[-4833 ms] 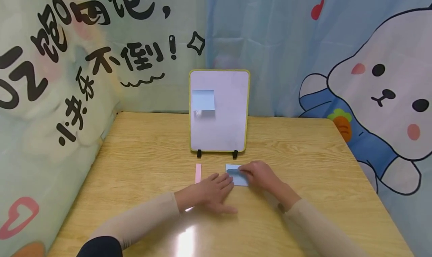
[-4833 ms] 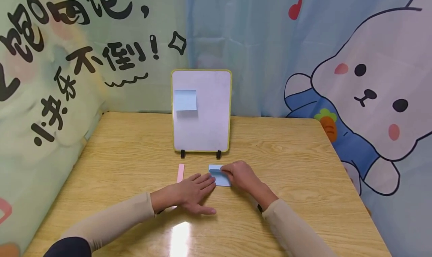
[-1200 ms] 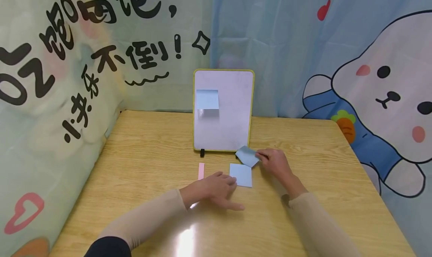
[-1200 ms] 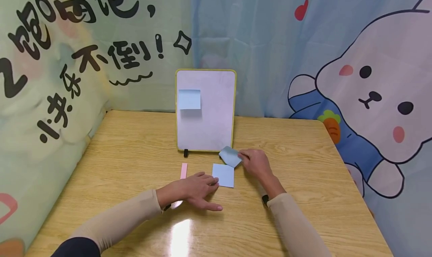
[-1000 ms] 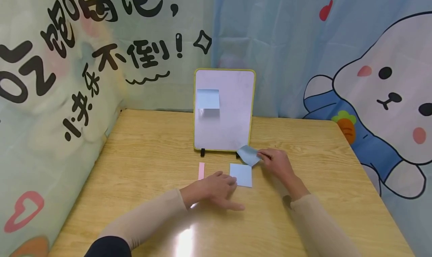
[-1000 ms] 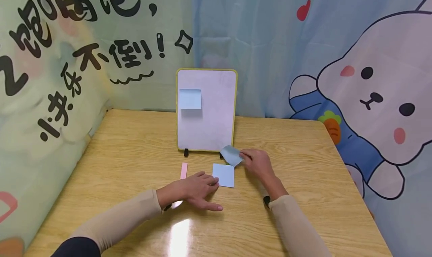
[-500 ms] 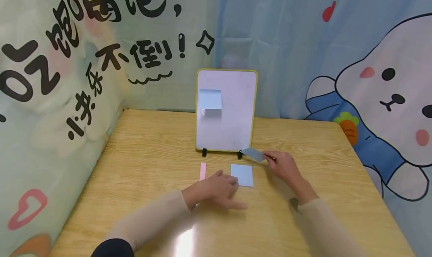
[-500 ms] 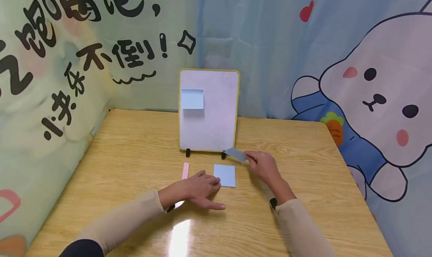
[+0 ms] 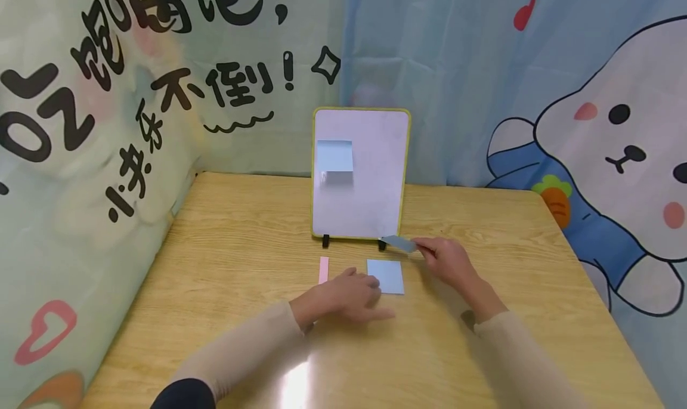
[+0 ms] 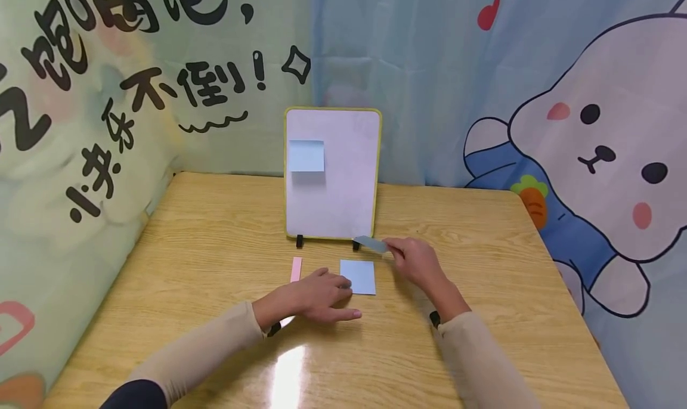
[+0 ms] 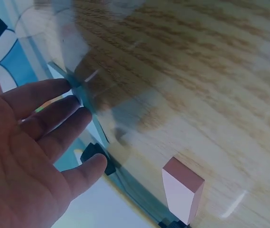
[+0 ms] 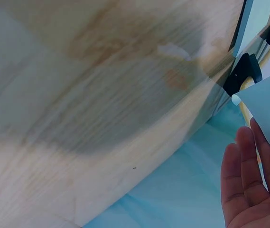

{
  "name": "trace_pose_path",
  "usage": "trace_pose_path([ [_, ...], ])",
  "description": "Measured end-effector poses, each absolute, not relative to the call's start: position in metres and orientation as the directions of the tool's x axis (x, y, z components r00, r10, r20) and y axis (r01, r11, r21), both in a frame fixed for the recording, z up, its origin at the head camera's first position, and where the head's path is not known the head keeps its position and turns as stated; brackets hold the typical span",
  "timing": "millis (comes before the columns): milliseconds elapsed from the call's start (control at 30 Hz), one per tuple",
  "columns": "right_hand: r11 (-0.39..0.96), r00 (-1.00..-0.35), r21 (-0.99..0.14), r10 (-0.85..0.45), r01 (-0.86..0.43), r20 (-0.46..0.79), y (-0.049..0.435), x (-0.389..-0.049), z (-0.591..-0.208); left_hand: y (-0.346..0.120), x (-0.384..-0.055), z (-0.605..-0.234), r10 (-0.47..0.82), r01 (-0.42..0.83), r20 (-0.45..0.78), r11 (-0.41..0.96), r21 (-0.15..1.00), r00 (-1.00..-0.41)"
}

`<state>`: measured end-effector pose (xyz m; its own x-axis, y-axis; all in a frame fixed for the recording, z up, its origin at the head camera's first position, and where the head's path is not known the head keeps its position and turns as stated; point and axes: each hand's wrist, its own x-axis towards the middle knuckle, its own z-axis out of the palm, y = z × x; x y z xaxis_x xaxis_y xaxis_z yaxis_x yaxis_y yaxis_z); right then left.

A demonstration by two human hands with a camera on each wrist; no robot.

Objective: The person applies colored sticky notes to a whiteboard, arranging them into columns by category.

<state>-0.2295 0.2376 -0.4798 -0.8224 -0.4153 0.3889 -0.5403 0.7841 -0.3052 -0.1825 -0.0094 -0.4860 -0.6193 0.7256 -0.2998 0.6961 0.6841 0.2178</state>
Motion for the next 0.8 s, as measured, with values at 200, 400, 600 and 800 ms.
trace_pose_path([
  [200, 0.785, -0.826, -0.300, -0.431, -0.541, 0.363, 0.237, -0.236, -0.475, -0.011, -0.186, -0.487, 0.752, 0.720, -0.235, 0.658, 0.220, -0.616],
  [400, 0.791, -0.829, -0.288, -0.438, -0.539, 0.348, 0.233, -0.242, -0.467, -0.025, -0.197, -0.481, 0.758, 0.712, -0.129, 0.647, 0.272, -0.639],
  [600, 0.793, -0.839, -0.297, -0.448, -0.533, 0.309, 0.225, -0.246, -0.455, -0.060, -0.220, -0.463, 0.684, 0.677, 0.144, 0.626, 0.388, -0.715],
  [800, 0.799, -0.840, -0.282, -0.456, -0.532, 0.294, 0.216, -0.252, -0.447, -0.098, -0.244, -0.445, 0.426, 0.553, 0.354, 0.616, 0.561, -0.833],
])
